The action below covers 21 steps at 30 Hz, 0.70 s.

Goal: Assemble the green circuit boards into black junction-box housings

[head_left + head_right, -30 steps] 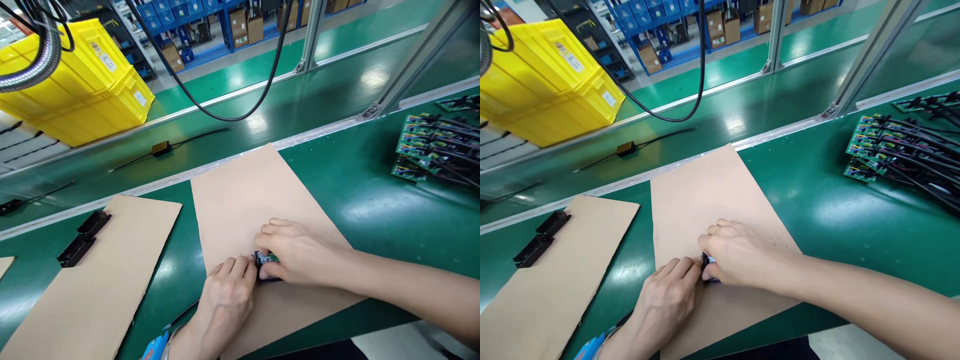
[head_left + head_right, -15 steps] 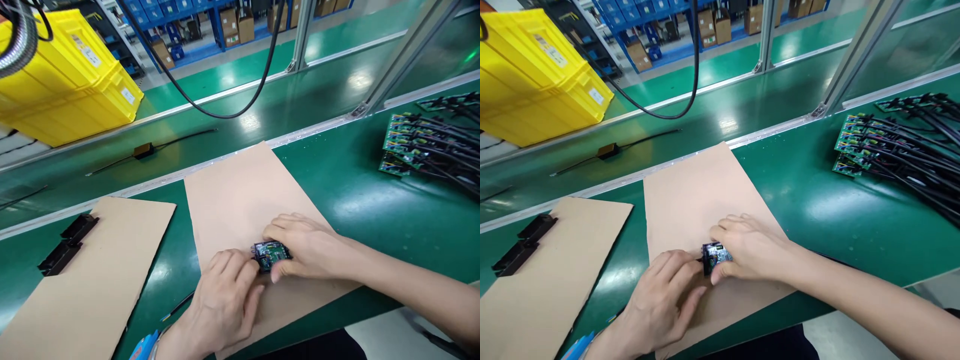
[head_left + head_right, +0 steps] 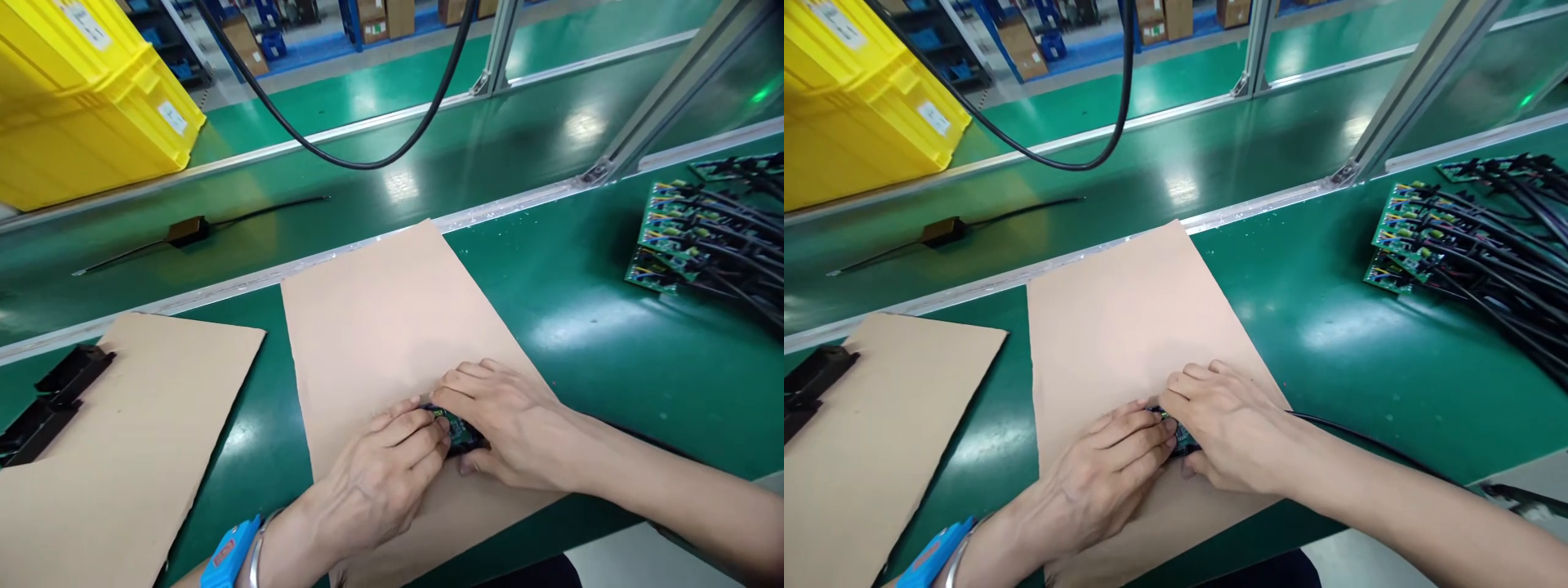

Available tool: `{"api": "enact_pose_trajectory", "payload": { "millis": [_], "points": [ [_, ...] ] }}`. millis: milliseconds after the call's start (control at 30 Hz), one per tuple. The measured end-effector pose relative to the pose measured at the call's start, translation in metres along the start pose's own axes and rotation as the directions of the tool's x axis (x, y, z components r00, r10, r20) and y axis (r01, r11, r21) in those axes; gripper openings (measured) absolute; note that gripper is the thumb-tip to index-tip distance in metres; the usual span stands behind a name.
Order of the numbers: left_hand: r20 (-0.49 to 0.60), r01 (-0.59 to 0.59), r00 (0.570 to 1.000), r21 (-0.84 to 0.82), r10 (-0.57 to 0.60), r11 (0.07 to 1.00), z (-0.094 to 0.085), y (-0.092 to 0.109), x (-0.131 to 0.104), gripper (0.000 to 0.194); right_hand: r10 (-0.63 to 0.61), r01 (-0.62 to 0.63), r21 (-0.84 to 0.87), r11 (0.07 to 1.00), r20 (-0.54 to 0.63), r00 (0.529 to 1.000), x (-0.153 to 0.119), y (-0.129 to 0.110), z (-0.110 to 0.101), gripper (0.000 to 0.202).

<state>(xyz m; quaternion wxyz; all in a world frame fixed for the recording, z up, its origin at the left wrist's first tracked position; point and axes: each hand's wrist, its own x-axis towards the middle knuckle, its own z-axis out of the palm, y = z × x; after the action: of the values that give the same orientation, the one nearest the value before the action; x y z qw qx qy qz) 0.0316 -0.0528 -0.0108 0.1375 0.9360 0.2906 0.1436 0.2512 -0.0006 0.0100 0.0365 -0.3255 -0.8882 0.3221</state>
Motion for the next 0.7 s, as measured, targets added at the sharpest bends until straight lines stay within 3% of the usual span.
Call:
{"api": "enact_pose_trajectory", "payload": {
  "millis": [200,267,367,433,600,700],
  "points": [
    [0.004,0.015,1.000,-0.017,-0.015,1.000,-0.001,0.000,0.003,0.029,-0.031,0.032,0.053,0.998,-0.020,0.999,-0.011,0.009,-0.006,0.066],
    [-0.009,0.002,1.000,0.001,-0.002,1.000,0.000,0.001,0.002,0.031,0.033,-0.030,0.083,0.996,-0.031,0.999,-0.023,0.013,-0.016,0.072],
    [-0.011,-0.014,1.000,0.026,0.015,1.000,0.002,0.000,0.001,0.034,0.210,-0.206,0.094,0.974,-0.031,0.977,-0.039,0.017,-0.027,0.041],
    [-0.007,-0.011,1.000,0.033,0.011,0.999,0.002,0.000,0.000,0.035,0.238,-0.236,0.087,0.968,-0.010,0.971,-0.042,0.016,-0.028,0.015],
    [0.009,0.014,1.000,0.019,-0.014,1.000,0.002,0.002,0.001,0.034,0.152,-0.148,0.054,0.988,-0.075,0.986,-0.031,0.006,-0.021,0.019],
    [0.002,0.025,1.000,0.015,-0.025,1.000,0.002,0.003,0.002,0.034,0.200,-0.198,0.054,0.979,-0.043,0.979,-0.025,0.005,-0.027,0.016]
  ]
}}
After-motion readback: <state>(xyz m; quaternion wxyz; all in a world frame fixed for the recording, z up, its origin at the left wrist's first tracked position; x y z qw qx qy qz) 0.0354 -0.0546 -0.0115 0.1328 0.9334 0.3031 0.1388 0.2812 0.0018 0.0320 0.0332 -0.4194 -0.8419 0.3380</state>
